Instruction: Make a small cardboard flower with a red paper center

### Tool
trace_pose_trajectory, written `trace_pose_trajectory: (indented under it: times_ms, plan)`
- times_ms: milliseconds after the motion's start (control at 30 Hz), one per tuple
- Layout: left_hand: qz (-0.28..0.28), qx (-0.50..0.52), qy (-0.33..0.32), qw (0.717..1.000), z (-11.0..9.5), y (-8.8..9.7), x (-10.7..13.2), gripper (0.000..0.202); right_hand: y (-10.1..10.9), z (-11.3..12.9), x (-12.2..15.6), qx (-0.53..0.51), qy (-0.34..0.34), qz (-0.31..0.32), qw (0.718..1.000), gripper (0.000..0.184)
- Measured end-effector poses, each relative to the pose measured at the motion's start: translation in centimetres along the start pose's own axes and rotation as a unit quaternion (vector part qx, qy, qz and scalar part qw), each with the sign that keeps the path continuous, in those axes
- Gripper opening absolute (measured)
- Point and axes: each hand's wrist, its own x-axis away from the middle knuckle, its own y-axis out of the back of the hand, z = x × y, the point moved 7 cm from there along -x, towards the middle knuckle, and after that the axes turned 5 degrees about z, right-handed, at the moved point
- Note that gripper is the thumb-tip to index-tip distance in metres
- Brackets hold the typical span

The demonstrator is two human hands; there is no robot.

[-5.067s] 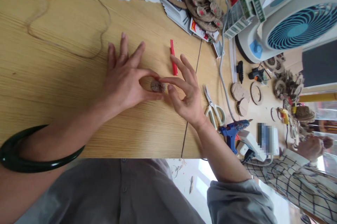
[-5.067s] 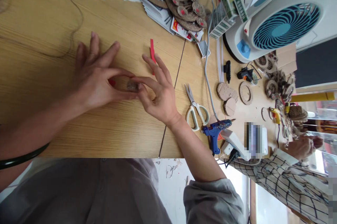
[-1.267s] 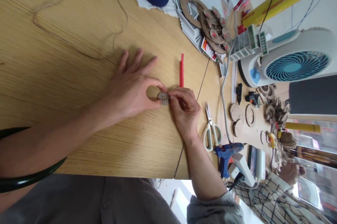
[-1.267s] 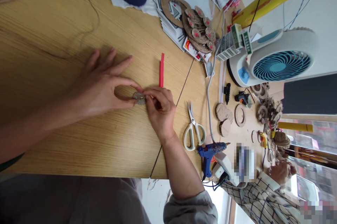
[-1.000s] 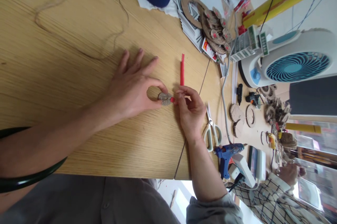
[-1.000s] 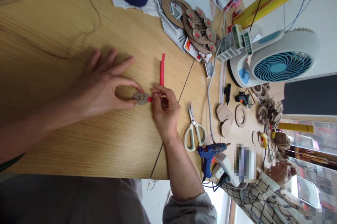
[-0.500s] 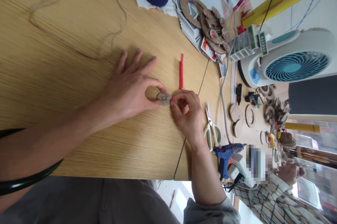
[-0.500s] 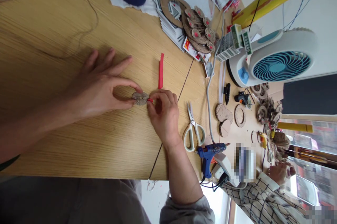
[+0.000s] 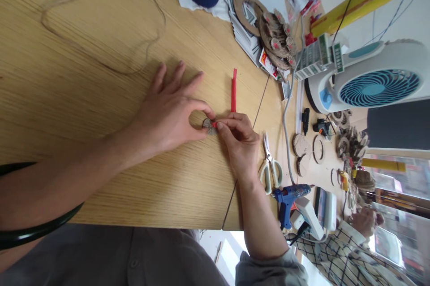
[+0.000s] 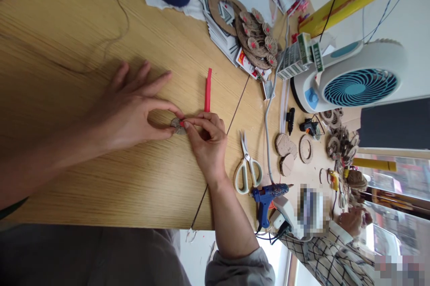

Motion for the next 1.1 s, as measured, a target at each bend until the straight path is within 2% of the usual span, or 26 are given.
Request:
trace_pose_trajectory:
  times_ms: [267, 500, 800, 967, 1100]
  plan:
    - [0.009, -0.016, 0.01, 1.0, -0.3, 0.0, 0.0, 0.022, 0.0, 0.2, 0.1, 0.012, 0.001, 0.017, 1.0, 0.009]
    - [0.013, -0.023, 0.021, 0.999, -0.3, 0.0, 0.0, 0.024, -0.1, 0.4, 0.0, 0.024, 0.026, 0.004, 0.999, 0.012]
    - [0.009, -0.018, 0.017, 1.0, -0.4, 0.1, 0.0, 0.021, -0.4, 0.3, 0.1, 0.052, 0.012, -0.002, 0.999, 0.008]
    - [0.017, -0.022, 0.025, 0.999, -0.4, 0.1, -0.1, 0.022, -0.3, 0.4, 0.0, 0.021, 0.012, -0.004, 1.0, 0.007]
    - [0.034, -0.033, 0.04, 0.998, -0.4, 0.0, -0.1, 0.022, 0.6, 0.9, 0.5, 0.014, 0.047, -0.016, 0.999, 0.026]
